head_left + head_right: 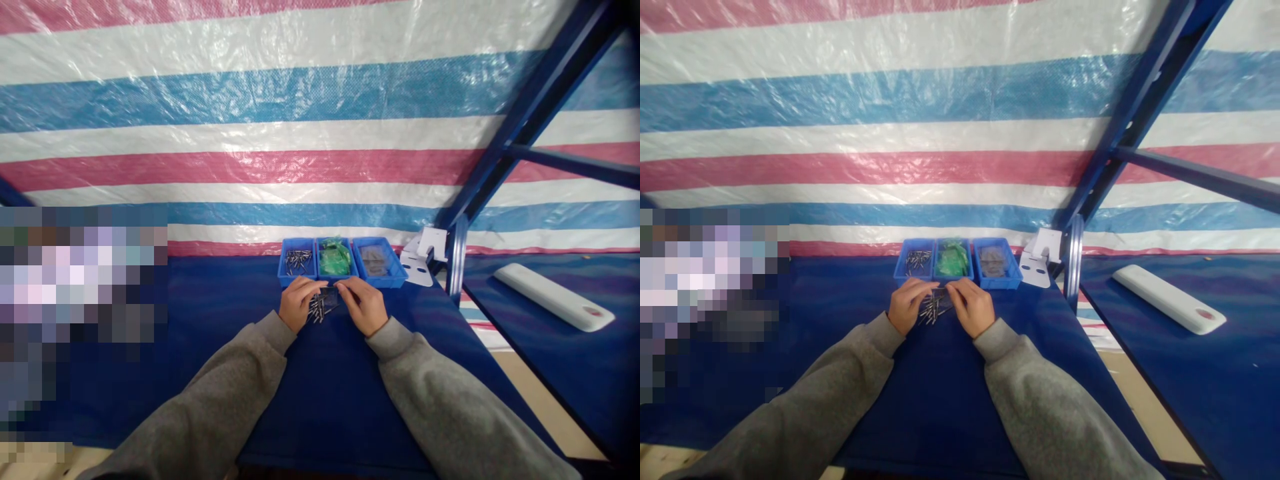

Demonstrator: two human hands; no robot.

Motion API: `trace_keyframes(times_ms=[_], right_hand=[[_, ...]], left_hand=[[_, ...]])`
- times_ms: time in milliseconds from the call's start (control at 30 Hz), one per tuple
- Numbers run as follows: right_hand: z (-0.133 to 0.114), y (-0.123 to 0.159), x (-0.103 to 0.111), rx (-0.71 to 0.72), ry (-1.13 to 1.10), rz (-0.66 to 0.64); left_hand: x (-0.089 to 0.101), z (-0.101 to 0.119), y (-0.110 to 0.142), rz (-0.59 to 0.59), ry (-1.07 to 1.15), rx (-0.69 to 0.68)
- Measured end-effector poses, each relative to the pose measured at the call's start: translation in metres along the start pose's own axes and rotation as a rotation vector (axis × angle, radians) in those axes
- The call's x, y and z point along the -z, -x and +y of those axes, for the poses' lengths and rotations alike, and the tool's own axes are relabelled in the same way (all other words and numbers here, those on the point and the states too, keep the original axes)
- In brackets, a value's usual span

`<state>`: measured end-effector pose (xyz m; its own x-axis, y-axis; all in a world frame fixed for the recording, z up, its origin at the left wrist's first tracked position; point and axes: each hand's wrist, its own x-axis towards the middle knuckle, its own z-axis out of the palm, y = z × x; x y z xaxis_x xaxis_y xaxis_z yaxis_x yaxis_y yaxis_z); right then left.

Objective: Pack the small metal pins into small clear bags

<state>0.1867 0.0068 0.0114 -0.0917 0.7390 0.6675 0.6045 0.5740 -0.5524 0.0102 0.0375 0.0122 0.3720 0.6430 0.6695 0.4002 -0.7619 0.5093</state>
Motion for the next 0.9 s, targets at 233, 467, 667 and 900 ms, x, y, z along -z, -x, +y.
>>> trace_keyframes(times_ms=[233,467,667,900], right_hand=[[-0.001,0.001,0.0,0.007,-0.017,-0.077],[0.0,0.001,-0.002,0.04,-0.041,-0.094],[0.002,0.002,0.0,-0.022,0.025,-0.073],[0.014,0.001,-0.003,-0.059,0.104,-0.074]], left_hand=[[-0.003,0.003,0.003,-0.039,0.116,0.186],[0.001,0.01,0.001,-0.082,0.125,0.168],[0.004,0.011,-0.001,0.061,-0.01,0.042],[0.032,-0.001,-0.049,0.309,-0.269,0.005]])
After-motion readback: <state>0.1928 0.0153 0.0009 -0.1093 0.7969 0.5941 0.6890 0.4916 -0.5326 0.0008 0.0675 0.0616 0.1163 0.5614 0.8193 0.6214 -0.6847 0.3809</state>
